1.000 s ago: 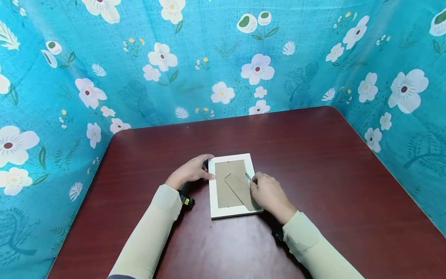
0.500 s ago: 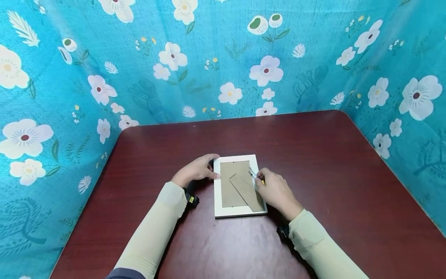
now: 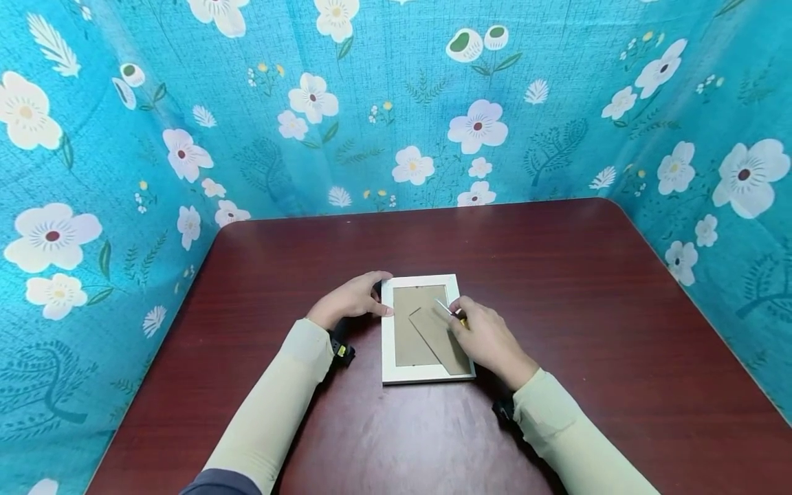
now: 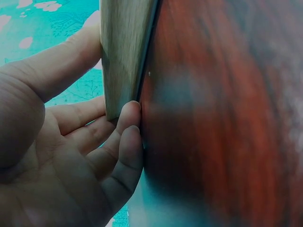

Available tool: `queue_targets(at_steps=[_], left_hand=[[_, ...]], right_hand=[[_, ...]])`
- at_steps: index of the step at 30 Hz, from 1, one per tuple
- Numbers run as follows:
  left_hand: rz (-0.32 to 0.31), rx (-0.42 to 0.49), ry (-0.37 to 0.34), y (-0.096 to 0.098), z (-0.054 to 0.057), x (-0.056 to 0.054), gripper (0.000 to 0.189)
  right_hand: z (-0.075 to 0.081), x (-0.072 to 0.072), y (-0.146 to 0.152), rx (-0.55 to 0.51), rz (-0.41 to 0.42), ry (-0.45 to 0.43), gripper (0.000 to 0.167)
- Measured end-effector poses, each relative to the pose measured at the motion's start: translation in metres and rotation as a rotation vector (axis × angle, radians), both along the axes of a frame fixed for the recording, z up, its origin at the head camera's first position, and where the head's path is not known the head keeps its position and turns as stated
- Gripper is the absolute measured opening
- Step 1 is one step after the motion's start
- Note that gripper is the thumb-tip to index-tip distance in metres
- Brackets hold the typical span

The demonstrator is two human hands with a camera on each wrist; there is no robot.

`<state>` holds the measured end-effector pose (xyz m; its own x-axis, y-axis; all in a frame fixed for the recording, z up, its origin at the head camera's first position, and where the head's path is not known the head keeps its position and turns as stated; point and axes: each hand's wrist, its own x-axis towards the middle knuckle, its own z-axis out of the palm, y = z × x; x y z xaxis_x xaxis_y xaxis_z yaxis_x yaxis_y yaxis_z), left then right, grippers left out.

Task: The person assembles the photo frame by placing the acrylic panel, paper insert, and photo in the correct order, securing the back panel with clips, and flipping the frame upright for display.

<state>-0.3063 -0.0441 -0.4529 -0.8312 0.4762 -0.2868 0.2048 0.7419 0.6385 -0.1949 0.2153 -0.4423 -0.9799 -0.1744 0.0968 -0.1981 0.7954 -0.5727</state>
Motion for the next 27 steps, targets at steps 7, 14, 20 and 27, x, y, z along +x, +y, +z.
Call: queue_targets(at_steps=[7, 14, 20, 27], left_hand=[[-0.009, -0.016, 0.006, -0.0009, -0.0042, 0.0012, 0.081], [-0.023, -0.019, 0.037, 0.0010, 0.0014, -0.0040, 0.080], [-0.030, -0.036, 0.044, 0.0014, 0.0034, -0.0057, 0.081], [-0.035, -0.019, 0.023, -0.0001, 0.0003, -0.0053, 0.082]], right_hand=[[-0.0033, 0.0026, -0.0006, -0.022, 0.039, 0.020, 0.009], [0.0028, 0.0015, -0.0035, -0.013, 0.054, 0.014, 0.014], [0.0028, 0.0023, -0.0063, -0.001, 0.051, -0.024, 0.012], [0.0019, 0.0065, -0.0078, 0.010, 0.086, 0.006, 0.012]])
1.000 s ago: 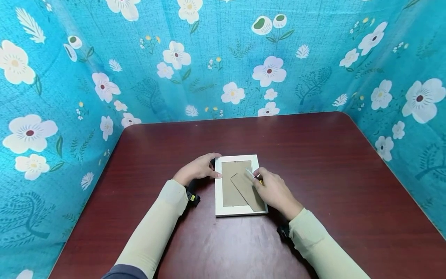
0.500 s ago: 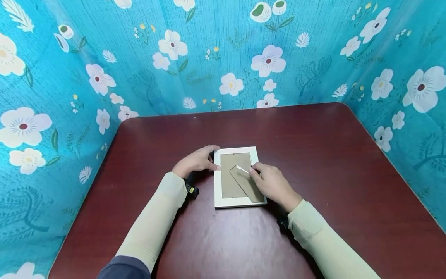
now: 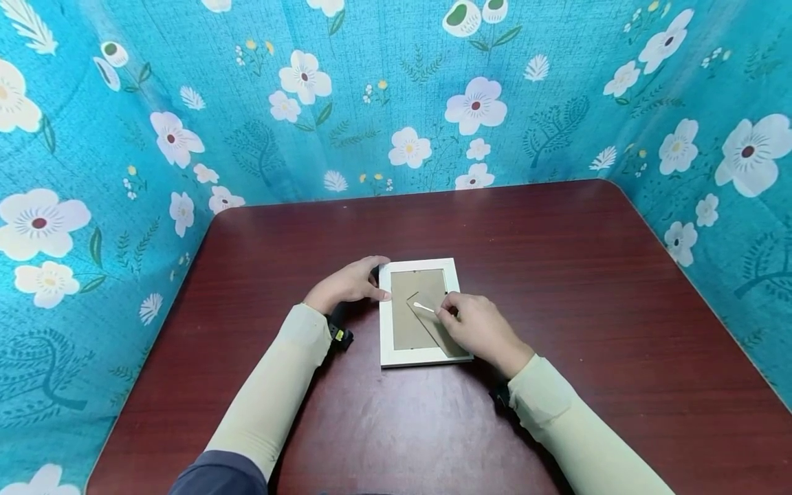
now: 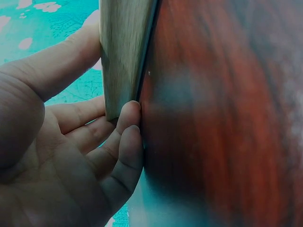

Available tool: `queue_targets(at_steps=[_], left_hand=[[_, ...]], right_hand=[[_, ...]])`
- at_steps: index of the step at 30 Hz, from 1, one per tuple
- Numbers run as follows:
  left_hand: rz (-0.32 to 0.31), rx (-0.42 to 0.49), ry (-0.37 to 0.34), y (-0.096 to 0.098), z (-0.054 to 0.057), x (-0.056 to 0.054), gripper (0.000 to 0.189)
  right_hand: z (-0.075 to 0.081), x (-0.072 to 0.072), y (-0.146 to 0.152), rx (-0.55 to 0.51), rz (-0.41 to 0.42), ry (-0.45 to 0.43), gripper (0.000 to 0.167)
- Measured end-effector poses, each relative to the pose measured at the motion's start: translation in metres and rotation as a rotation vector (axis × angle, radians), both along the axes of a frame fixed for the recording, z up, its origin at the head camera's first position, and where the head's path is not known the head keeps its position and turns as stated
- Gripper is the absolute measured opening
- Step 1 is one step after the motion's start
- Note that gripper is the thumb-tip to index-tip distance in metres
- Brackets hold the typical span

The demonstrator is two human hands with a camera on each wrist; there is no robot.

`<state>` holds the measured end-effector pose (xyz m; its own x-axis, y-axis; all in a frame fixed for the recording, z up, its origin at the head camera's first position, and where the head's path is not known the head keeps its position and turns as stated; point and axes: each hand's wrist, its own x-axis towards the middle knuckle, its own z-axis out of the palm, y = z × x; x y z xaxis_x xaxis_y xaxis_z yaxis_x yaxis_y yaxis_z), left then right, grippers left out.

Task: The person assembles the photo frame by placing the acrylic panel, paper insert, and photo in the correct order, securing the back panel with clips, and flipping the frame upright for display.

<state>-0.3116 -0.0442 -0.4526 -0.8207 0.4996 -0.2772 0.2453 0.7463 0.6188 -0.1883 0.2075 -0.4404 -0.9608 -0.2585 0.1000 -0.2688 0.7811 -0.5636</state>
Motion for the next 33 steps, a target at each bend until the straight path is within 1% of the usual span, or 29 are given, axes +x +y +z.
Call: queue_targets(at_steps=[8, 14, 21, 25, 29, 33], left_hand=[[0.014, 0.004, 0.006, -0.001, 0.001, 0.000, 0.081], [0.010, 0.003, 0.013, -0.001, 0.002, -0.001, 0.081], [0.008, 0.000, 0.024, -0.002, 0.005, -0.004, 0.082], [0.008, -0.005, 0.019, -0.002, 0.006, -0.001, 0.081], [0.002, -0.007, 0.014, -0.001, 0.004, 0.002, 0.080], [0.001, -0.011, 0.018, -0.001, 0.002, 0.003, 0.081]], right_hand=[[0.005, 0.003, -0.003, 0.019, 0.031, 0.058, 0.010], [0.006, 0.004, -0.004, 0.051, 0.045, 0.083, 0.010], [0.008, 0.005, -0.004, 0.085, 0.061, 0.104, 0.008], [0.007, 0.008, -0.004, 0.102, 0.064, 0.108, 0.008], [0.006, 0.014, -0.004, 0.108, 0.068, 0.103, 0.009], [0.005, 0.018, -0.004, 0.111, 0.086, 0.103, 0.011]])
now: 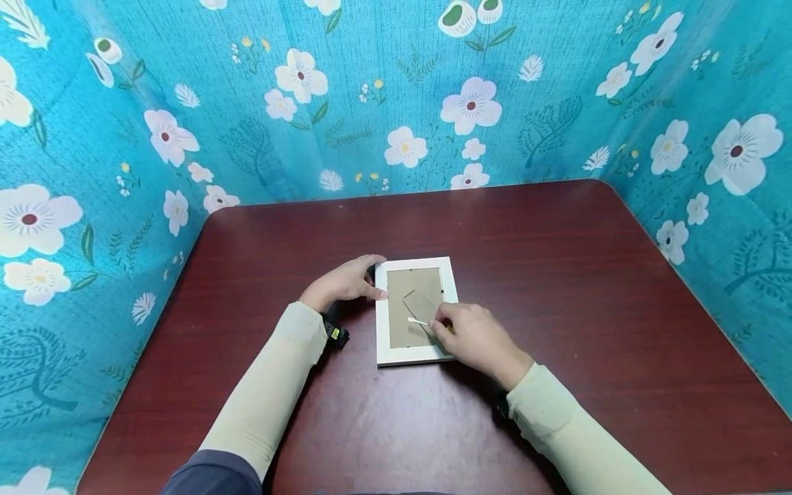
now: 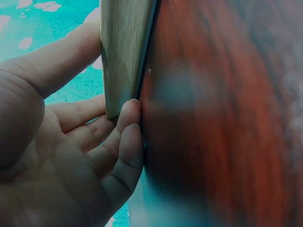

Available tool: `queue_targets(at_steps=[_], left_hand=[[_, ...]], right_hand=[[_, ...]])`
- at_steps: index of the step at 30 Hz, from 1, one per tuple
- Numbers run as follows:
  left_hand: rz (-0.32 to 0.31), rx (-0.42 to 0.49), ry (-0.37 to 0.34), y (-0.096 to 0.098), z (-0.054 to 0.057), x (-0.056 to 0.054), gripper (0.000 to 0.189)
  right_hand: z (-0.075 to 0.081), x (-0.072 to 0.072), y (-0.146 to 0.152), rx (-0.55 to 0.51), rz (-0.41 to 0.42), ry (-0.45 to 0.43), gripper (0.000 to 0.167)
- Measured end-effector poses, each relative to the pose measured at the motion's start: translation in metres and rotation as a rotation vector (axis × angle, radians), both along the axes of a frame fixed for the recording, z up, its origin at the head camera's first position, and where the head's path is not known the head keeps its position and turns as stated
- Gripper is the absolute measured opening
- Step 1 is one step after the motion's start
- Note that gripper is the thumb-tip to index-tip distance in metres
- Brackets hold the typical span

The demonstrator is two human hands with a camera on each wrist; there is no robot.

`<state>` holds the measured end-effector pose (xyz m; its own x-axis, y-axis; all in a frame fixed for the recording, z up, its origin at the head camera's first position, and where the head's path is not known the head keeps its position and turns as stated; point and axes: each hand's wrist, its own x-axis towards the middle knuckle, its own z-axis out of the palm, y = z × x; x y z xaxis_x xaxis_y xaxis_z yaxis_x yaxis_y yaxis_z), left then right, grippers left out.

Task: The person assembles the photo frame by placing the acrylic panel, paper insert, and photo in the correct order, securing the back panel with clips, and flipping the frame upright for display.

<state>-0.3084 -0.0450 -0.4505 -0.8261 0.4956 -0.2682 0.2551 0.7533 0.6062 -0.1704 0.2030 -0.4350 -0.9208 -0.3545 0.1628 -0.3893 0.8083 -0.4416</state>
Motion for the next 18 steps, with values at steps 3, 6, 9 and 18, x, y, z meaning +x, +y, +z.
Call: queue_targets(at_steps=[3, 6, 9, 18], left_hand=[[0.005, 0.005, -0.004, -0.0009, -0.0020, 0.0002, 0.081], [0.003, 0.008, -0.002, -0.0020, -0.0026, -0.0012, 0.081], [-0.006, 0.011, 0.002, -0.0026, -0.0019, -0.0033, 0.081], [-0.017, 0.020, 0.005, -0.0022, -0.0035, -0.0060, 0.081]], right_hand=[[-0.0026, 0.0026, 0.0002, 0.011, 0.022, -0.001, 0.012], [-0.0041, 0.0042, 0.0010, 0.026, 0.045, 0.009, 0.013], [-0.0038, 0.0045, 0.0016, 0.033, 0.071, 0.034, 0.016], [-0.0046, 0.0056, 0.0029, 0.040, 0.109, 0.058, 0.019]])
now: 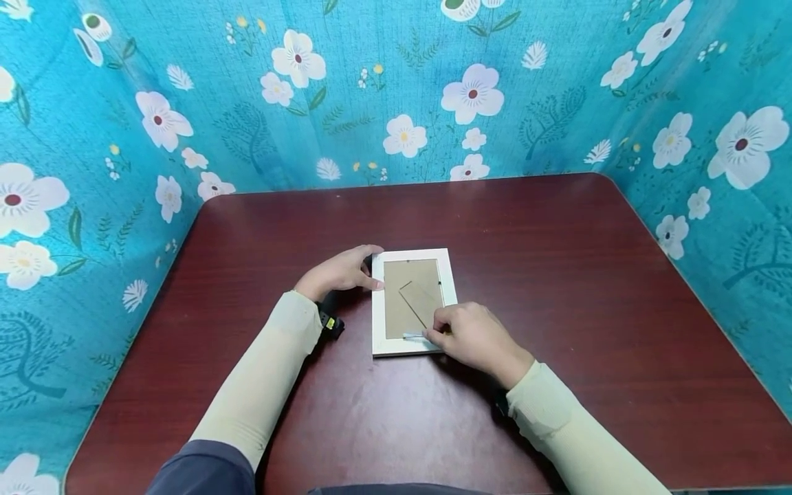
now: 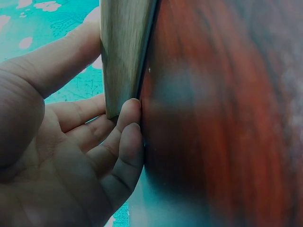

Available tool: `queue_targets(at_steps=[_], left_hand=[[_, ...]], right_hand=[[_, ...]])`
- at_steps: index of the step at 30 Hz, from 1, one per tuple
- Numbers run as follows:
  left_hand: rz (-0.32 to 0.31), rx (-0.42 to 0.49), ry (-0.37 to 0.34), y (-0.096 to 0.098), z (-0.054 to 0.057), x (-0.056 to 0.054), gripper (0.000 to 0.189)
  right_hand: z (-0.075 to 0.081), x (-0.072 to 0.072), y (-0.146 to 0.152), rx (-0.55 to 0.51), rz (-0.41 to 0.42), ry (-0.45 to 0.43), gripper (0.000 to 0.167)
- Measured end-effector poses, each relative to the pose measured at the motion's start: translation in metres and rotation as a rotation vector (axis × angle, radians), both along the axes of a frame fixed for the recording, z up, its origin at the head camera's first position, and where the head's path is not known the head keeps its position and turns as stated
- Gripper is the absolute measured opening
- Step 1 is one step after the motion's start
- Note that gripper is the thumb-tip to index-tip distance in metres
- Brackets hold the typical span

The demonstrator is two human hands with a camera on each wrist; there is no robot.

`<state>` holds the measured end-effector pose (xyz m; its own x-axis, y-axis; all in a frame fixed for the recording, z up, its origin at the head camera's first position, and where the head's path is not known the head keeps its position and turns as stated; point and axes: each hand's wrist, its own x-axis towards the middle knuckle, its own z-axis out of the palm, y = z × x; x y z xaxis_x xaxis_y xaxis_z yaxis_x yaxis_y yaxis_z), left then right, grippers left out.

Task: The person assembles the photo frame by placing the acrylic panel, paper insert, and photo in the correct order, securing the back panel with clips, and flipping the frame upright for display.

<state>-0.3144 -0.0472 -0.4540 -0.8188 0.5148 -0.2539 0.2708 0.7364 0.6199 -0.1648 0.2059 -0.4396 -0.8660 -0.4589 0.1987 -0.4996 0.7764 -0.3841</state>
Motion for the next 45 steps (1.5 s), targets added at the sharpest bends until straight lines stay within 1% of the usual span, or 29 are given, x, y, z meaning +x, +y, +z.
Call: queue_targets(at_steps=[7, 13, 26, 33, 37, 40, 45], left_hand=[[-0.003, 0.007, -0.007, -0.001, 0.001, 0.000, 0.081], [-0.006, 0.000, -0.002, -0.001, 0.000, -0.001, 0.081], [0.004, 0.008, -0.016, 0.000, 0.002, 0.000, 0.081], [0.002, -0.011, -0.005, -0.001, 0.001, 0.000, 0.081], [0.004, -0.016, -0.007, -0.001, 0.000, 0.000, 0.081], [0.001, -0.021, -0.008, -0.001, -0.001, 0.000, 0.082], [0.007, -0.015, -0.012, 0.000, 0.001, 0.000, 0.082]], right_hand=[[-0.002, -0.001, -0.001, 0.012, -0.018, -0.037, 0.025], [-0.005, -0.003, -0.001, 0.020, -0.017, -0.058, 0.026], [-0.006, -0.007, -0.001, 0.022, 0.014, -0.060, 0.029], [-0.008, -0.010, -0.003, 0.012, 0.051, -0.096, 0.035], [-0.008, -0.010, -0.003, 0.006, 0.070, -0.121, 0.036], [-0.008, -0.011, -0.003, -0.002, 0.075, -0.141, 0.036], [-0.007, -0.016, -0.002, -0.015, 0.070, -0.168, 0.036]])
